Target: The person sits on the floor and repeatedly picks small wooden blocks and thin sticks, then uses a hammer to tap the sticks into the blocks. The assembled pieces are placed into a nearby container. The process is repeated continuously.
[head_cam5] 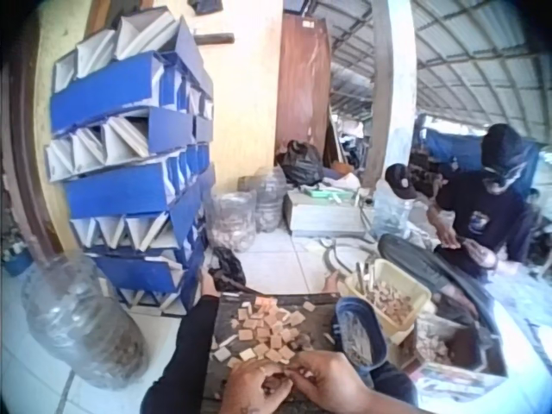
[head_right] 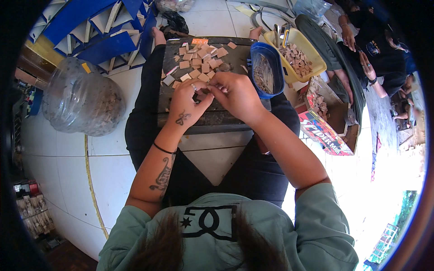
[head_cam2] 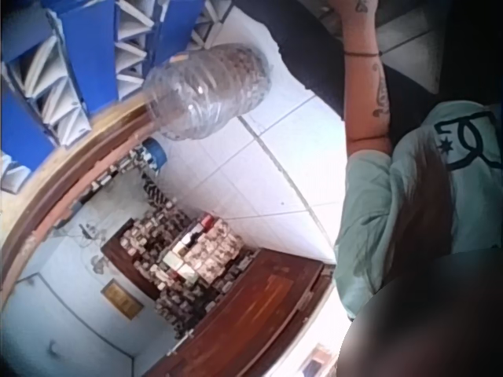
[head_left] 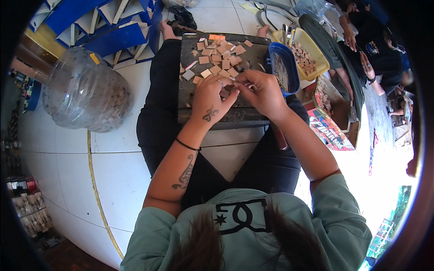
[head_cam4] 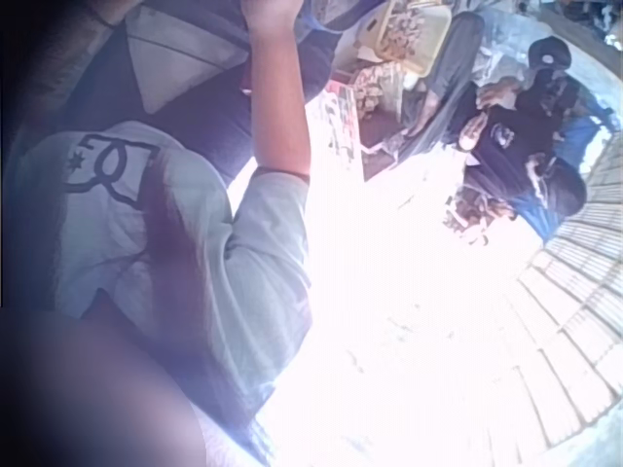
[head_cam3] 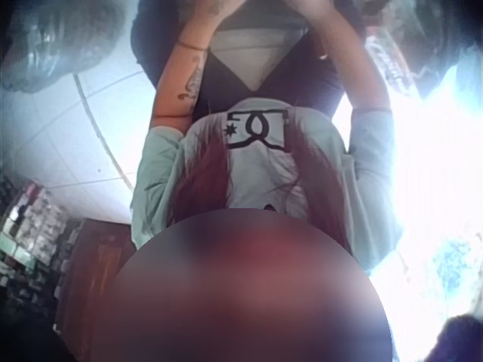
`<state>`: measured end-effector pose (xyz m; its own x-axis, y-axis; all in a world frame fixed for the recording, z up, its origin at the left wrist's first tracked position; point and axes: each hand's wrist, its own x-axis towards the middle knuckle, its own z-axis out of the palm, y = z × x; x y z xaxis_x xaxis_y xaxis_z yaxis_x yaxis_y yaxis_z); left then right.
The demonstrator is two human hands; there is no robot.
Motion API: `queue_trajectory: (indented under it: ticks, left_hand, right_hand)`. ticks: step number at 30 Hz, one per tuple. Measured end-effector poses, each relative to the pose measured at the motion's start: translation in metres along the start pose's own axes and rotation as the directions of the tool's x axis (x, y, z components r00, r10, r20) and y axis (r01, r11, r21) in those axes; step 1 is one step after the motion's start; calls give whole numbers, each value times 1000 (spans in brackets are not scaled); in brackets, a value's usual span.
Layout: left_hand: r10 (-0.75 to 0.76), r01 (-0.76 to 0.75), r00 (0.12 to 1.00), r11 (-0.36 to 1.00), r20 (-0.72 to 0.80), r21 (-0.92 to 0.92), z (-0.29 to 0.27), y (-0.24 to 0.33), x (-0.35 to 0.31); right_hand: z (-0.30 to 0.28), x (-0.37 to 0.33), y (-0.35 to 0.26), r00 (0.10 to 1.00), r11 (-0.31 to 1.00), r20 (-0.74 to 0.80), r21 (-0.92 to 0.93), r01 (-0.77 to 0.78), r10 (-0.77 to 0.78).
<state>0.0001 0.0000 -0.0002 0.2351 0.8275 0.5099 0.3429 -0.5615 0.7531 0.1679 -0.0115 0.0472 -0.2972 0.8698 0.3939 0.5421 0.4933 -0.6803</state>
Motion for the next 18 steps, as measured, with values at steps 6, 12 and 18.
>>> queue_trajectory:
  ticks: [6,12,18]
  left_hand:
    - [13,-10,1000,996,27,-92,1,0,2]
    - [7,-5,1000,995,22,-97,1,2,-1]
    - [-22,29,998,993,58,-115,1,3,-2]
  right_hand:
    - [-10,-8,-9,999,972,-30,-235,4,-11]
    - [-22,-84,-33,909,694,45,-662,-284,415]
    - [-34,-98,-18,936,896,-27,-281,-345,352]
